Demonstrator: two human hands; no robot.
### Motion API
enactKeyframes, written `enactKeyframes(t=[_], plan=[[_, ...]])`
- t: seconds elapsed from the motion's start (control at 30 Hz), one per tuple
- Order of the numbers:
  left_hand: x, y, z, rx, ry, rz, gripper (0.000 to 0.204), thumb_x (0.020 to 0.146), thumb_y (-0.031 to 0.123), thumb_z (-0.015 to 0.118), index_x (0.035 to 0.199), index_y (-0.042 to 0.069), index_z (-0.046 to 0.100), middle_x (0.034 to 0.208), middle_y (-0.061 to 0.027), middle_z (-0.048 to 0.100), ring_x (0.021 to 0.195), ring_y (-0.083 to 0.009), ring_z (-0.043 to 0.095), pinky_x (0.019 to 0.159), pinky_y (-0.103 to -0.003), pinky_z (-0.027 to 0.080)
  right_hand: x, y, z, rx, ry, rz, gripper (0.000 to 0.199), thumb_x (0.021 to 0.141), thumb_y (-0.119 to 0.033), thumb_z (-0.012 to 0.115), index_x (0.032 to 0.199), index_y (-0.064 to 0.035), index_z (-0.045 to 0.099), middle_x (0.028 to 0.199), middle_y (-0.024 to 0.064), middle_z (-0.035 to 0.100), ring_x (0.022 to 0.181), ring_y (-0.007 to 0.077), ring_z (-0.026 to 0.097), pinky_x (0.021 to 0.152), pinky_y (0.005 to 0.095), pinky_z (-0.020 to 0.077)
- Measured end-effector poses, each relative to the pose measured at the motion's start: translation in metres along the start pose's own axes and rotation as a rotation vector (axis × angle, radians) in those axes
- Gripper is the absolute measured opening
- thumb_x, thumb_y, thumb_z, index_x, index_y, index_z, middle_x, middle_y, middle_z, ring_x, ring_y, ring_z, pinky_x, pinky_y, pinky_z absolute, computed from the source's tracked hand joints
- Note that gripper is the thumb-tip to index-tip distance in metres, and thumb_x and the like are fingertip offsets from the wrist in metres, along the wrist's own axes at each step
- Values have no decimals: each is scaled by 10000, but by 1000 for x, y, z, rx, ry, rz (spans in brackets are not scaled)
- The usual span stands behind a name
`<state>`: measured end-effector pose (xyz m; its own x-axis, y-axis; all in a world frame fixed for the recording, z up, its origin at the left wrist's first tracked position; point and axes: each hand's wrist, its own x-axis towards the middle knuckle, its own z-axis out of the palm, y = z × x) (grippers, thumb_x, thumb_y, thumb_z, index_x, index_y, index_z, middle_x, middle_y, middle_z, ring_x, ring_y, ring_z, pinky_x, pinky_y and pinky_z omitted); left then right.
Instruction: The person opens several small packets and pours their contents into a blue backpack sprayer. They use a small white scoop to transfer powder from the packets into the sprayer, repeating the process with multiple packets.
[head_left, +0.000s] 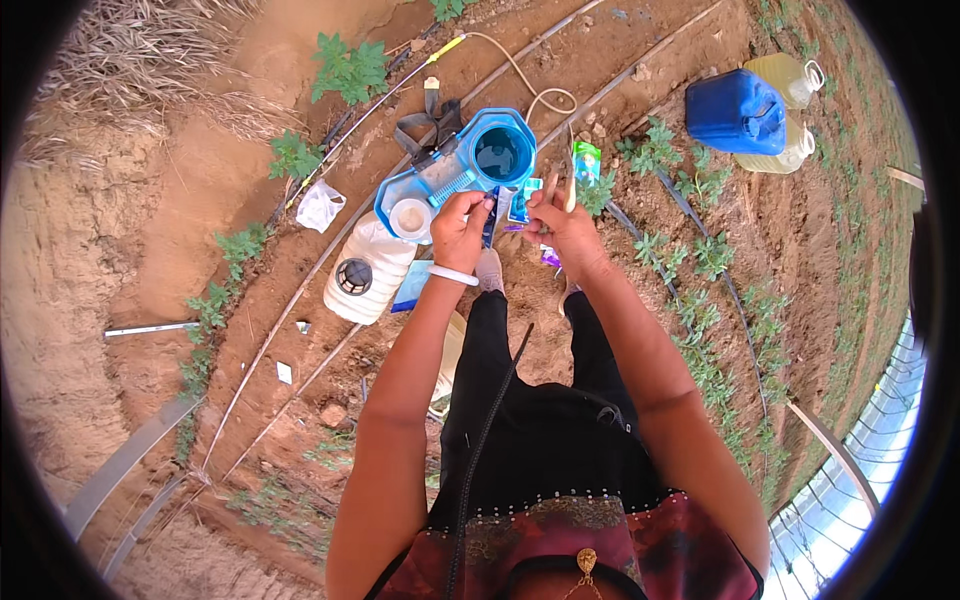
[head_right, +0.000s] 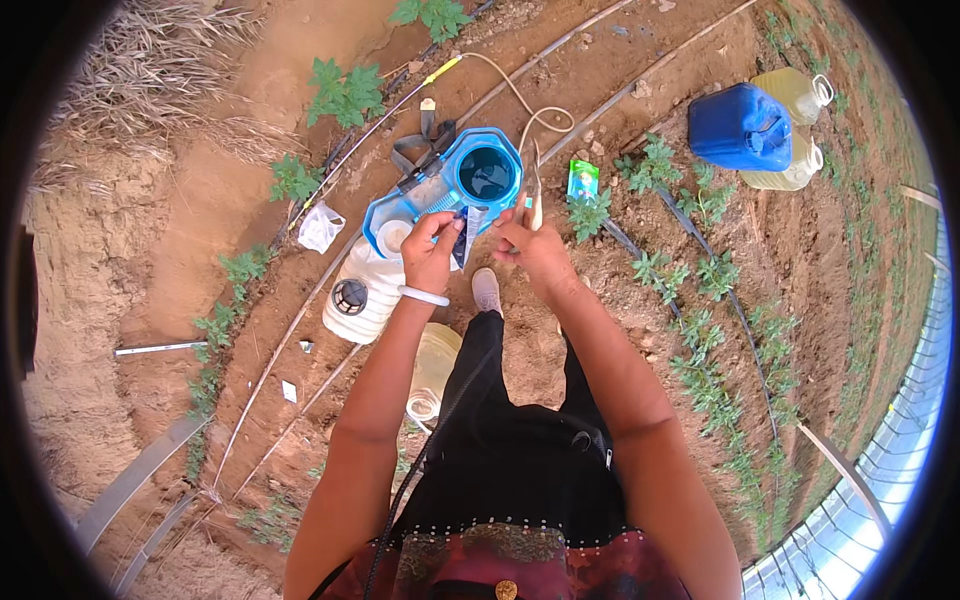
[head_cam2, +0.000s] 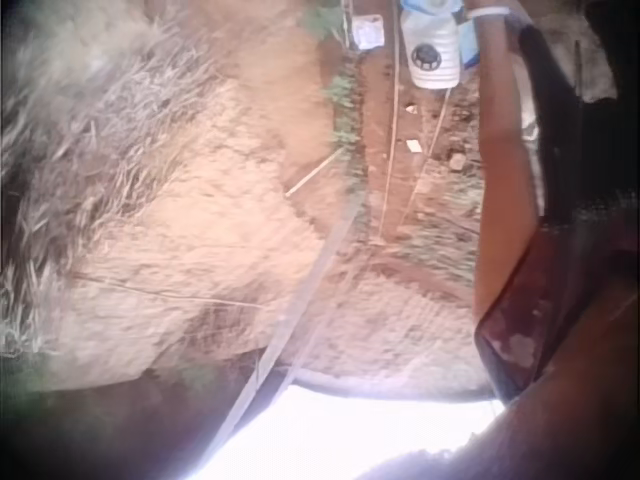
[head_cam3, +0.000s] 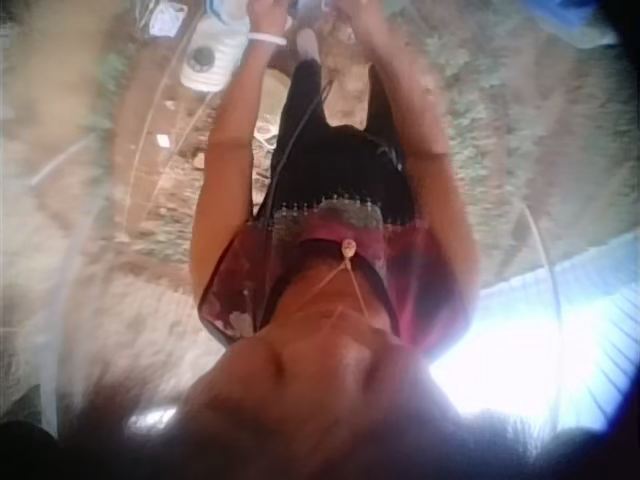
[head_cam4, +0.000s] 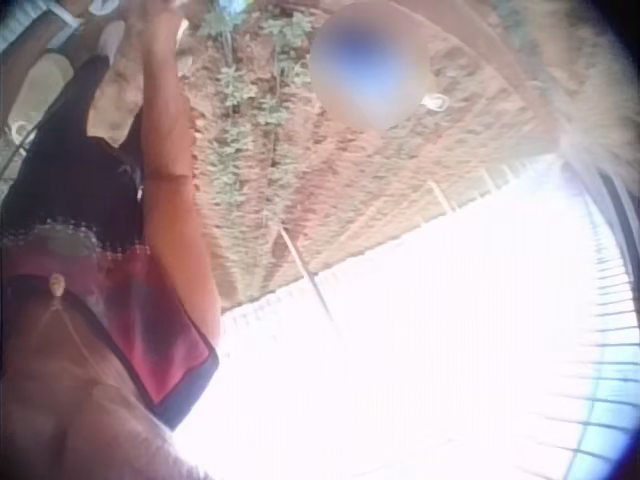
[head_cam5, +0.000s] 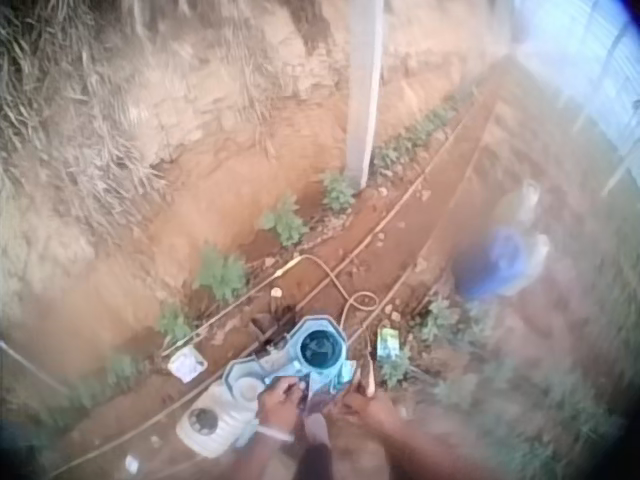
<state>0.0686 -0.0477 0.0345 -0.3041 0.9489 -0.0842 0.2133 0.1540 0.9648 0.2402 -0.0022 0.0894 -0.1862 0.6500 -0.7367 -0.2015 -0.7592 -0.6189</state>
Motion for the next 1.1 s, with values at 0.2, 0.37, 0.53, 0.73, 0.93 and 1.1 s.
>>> enactKeyframes(t=[0.2,0.37,0.53,0.73,0.93,1.1], plan=[[57,-61,17,539,-113,-87,152,816,162,720,897,35,696,857,-163,695,783,-302,679,723,-384,524,-4,56,-77,10,46,153,228,834,-122,647,1035,-57,561,821,17,548,738,133,566,689,322,522],[85,-76,37,820,-237,-231,165,829,212,680,893,67,724,927,-188,703,883,-365,676,811,-445,533,-14,88,-127,-27,125,319,242,820,-100,648,1041,-57,558,793,22,540,699,132,558,650,314,515],[104,-95,46,981,-266,-275,170,825,226,679,864,76,748,896,-172,710,853,-339,688,814,-413,534,-21,98,-148,11,121,406,240,815,-88,642,1037,-52,555,784,28,535,674,133,543,633,307,505],[126,-98,67,975,-246,-365,201,802,248,703,864,62,749,934,-179,707,906,-346,678,838,-421,526,-21,101,-161,26,101,432,223,824,-86,634,1031,-51,558,787,26,540,683,141,552,639,306,506],[157,-137,96,1050,-273,-479,182,794,179,690,862,13,720,952,-225,696,940,-364,670,853,-428,523,-29,121,-179,48,105,501,235,831,-84,635,1045,-40,548,788,36,549,686,149,566,650,314,517],[151,-133,142,1109,-304,-441,213,878,116,560,983,32,725,1077,-234,673,976,-388,668,836,-429,551,-39,149,-206,112,161,585,236,817,-53,635,1034,-41,539,750,32,538,654,147,557,639,314,522]])
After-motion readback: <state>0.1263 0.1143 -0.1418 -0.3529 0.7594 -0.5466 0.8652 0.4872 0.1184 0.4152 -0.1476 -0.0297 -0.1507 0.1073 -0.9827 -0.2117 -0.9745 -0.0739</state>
